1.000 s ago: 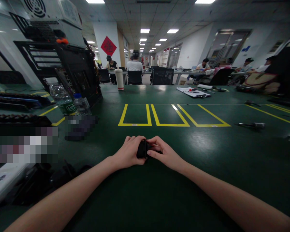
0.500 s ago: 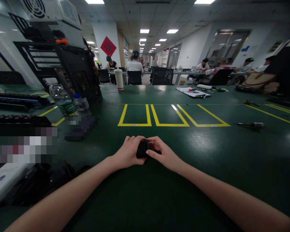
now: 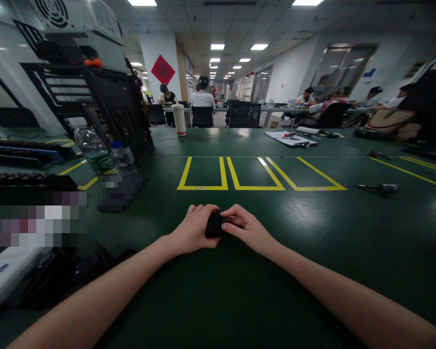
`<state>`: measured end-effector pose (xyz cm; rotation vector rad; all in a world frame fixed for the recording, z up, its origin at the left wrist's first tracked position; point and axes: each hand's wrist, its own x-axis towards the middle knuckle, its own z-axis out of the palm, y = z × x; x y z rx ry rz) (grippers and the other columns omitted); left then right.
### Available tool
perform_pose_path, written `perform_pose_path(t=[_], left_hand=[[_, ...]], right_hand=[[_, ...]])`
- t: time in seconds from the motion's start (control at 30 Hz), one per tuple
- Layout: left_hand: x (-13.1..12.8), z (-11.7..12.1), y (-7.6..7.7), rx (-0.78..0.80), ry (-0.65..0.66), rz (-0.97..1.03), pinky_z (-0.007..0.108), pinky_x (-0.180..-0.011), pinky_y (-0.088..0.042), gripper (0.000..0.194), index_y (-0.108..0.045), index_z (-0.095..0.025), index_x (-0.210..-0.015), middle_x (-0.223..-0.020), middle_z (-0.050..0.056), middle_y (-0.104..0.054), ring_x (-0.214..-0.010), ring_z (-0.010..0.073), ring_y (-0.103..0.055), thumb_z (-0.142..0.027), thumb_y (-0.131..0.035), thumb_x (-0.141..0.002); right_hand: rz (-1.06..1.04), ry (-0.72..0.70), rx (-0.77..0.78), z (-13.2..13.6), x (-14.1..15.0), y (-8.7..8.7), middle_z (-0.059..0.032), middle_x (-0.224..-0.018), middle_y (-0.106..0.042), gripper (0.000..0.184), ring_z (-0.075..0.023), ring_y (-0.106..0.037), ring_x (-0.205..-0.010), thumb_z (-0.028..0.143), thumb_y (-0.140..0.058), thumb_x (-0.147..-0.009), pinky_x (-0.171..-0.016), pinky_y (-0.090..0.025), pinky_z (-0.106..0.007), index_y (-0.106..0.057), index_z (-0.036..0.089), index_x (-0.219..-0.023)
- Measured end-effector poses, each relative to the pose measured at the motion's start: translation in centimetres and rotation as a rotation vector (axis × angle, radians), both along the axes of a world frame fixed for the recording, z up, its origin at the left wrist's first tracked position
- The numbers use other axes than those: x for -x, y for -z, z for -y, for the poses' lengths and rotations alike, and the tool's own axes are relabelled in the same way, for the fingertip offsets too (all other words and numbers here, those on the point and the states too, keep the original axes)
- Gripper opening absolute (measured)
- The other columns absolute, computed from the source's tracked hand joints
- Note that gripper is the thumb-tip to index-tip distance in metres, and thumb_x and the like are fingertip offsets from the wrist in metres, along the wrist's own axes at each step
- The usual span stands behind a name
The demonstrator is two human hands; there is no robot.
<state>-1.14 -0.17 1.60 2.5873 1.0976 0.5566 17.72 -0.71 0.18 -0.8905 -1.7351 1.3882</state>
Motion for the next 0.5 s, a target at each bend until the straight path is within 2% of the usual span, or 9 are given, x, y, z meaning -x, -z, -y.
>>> perform_pose_path(t=[0.17, 0.37, 0.5], left_hand=[[-0.09, -0.50, 1.11, -0.044, -0.025, 0.021, 0.036, -0.079, -0.034, 0.058, -0.036, -0.020, -0.112, -0.102, 0.006, -0.053, -0.091, 0.0246, -0.051, -0.032, -0.065, -0.064], [0.03, -0.41, 0.96, -0.055, -0.009, 0.013, 0.036, -0.077, -0.034, 0.058, -0.036, -0.018, -0.113, -0.102, 0.006, -0.053, -0.090, 0.0239, -0.050, -0.032, -0.064, -0.065], [0.01, -0.39, 0.93, -0.043, -0.019, 0.012, 0.036, -0.078, -0.034, 0.057, -0.036, -0.019, -0.112, -0.103, 0.006, -0.053, -0.091, 0.0242, -0.051, -0.032, -0.064, -0.065]], right_hand=[[0.051, -0.008, -0.044, -0.05, -0.05, 0.05, -0.0024, -0.101, -0.053, 0.026, -0.0166, -0.054, -0.097, 0.023, -0.054, -0.079, -0.088, -0.044, -0.039, -0.045, 0.022, -0.104], [0.026, -0.062, -0.049, -0.08, -0.32, 0.35, -0.0009, -0.104, -0.049, 0.029, -0.0164, -0.055, -0.095, 0.020, -0.059, -0.075, -0.083, -0.047, -0.037, -0.047, 0.023, -0.101], [0.010, -0.024, -0.092, -0.12, -0.24, 0.21, -0.0004, -0.101, -0.048, 0.013, -0.0166, -0.053, -0.098, 0.021, -0.057, -0.076, -0.088, -0.044, -0.037, -0.053, 0.021, -0.089]])
